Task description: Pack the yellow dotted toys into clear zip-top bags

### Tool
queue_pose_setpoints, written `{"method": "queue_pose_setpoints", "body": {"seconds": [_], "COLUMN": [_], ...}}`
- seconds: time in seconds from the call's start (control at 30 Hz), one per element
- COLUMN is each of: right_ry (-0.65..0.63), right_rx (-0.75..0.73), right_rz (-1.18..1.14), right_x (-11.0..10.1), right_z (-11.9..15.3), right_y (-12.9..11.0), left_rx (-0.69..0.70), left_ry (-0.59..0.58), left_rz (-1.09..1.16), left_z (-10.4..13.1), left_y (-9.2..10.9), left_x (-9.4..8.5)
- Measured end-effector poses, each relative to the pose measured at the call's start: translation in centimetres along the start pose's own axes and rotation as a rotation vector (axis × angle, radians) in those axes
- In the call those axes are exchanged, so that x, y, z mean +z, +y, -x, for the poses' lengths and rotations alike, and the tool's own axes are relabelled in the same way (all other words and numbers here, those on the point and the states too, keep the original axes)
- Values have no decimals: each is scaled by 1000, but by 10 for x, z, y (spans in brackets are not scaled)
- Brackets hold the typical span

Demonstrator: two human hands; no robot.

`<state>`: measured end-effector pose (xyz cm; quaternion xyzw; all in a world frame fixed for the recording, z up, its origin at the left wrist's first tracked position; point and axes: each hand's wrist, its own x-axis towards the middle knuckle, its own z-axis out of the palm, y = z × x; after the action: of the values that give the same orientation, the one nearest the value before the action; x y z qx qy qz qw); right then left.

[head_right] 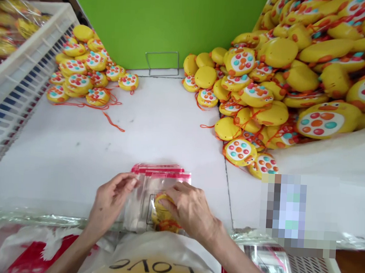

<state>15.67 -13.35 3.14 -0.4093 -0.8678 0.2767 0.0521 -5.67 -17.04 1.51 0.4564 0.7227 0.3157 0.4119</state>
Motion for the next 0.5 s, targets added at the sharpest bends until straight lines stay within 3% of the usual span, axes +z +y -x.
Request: {"method": "queue_pose_setpoints", "body": {"seconds": [0.1,0.17,0.33,0.5], "right_ry": [25,53,186,160], "right_rx": [9,33,41,-36], "right_rz": [-27,-27,33,125], "right_x": [1,1,8,20], "right_z": [-1,-5,-26,-47], "right_y": [-2,-4,-8,-16], "left_rx": [-8,-14,-41,42], "left_ry": [-244,-328,-341,-282], "left_rz": [119,189,327,240], "left_z": [-4,-8,-13,-12], "left_y": [5,8,10,8], "left_x": [8,17,27,30]}}
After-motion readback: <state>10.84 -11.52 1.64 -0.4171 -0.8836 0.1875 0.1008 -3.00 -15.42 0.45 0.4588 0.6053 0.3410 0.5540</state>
